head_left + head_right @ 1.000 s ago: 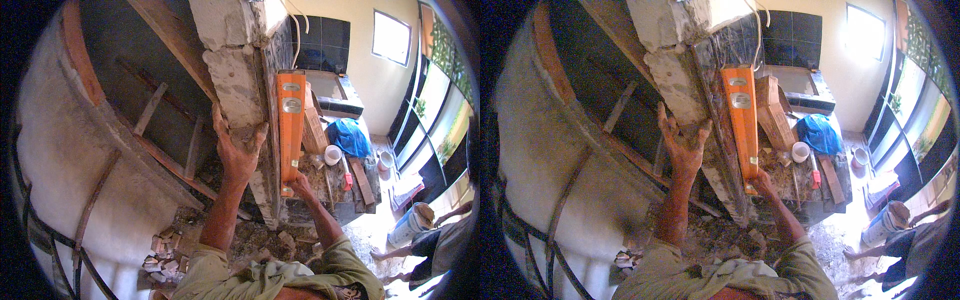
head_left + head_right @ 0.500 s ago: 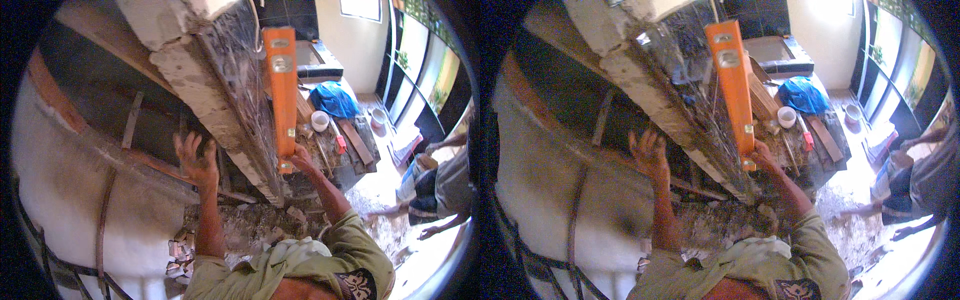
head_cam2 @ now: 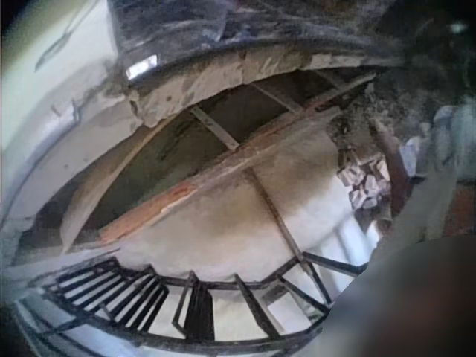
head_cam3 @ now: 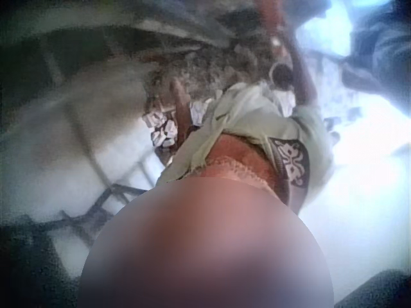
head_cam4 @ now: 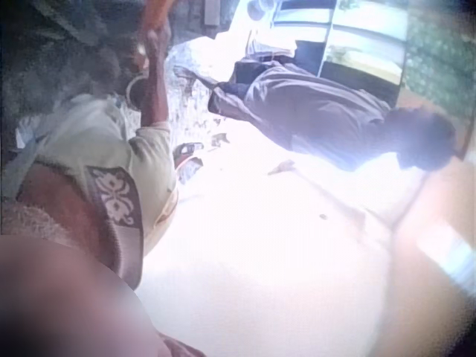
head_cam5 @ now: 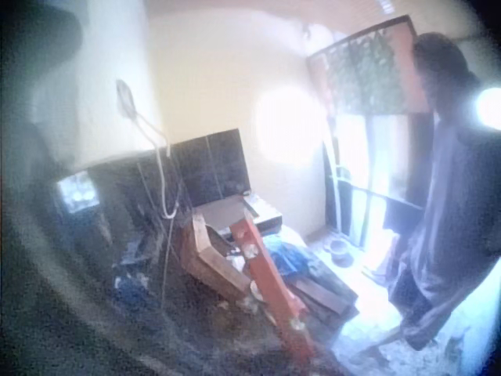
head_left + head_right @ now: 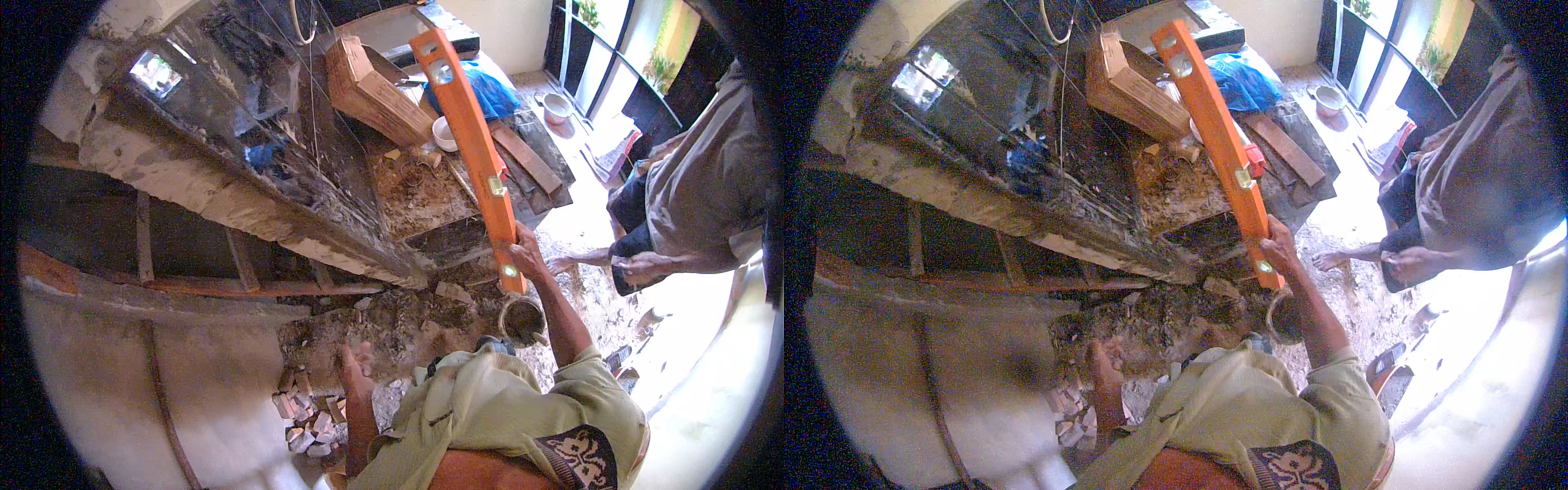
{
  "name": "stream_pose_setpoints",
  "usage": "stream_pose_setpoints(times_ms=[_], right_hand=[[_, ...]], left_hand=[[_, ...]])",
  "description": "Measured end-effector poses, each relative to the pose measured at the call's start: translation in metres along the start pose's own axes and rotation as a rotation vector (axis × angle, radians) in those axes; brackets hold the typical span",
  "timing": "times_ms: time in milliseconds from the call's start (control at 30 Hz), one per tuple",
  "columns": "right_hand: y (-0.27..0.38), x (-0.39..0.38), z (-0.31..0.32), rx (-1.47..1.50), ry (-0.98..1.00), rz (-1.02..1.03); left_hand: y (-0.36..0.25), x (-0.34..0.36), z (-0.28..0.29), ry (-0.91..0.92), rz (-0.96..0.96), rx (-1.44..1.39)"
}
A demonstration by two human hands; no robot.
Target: The person uses a level to check the vertical alignment of a concrete wall section and then uses a trowel to scrape plaster from a bucket.
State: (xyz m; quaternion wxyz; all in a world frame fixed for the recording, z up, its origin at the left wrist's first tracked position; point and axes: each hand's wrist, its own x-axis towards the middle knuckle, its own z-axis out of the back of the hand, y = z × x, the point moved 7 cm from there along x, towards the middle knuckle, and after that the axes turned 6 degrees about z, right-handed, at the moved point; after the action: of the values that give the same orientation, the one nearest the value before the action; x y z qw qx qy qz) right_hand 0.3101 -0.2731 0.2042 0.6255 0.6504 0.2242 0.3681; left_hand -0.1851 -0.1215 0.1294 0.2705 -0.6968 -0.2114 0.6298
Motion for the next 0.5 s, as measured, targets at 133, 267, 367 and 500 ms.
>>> stream_pose_setpoints(times_ms=[133, 267, 367, 500], right_hand=[[-0.025, -0.012, 0.020, -0.019, -0.019, -0.055], [-0.036, -0.006, 0.033, -0.147, -0.067, -0.169], [-0.018, 0.008, 0.044, -0.119, -0.075, -0.241], [-0.025, 0.039, 0.086, -0.266, -0.099, -0.217]], left_hand=[[-0.005, -0.026, -0.089, 0.262, 0.069, -0.132], [-0.013, -0.023, -0.165, 0.390, 0.135, -0.226], [-0.014, 0.018, -0.206, 0.341, 0.163, -0.203], [-0.044, 0.051, -0.284, 0.465, 0.087, -0.234]])
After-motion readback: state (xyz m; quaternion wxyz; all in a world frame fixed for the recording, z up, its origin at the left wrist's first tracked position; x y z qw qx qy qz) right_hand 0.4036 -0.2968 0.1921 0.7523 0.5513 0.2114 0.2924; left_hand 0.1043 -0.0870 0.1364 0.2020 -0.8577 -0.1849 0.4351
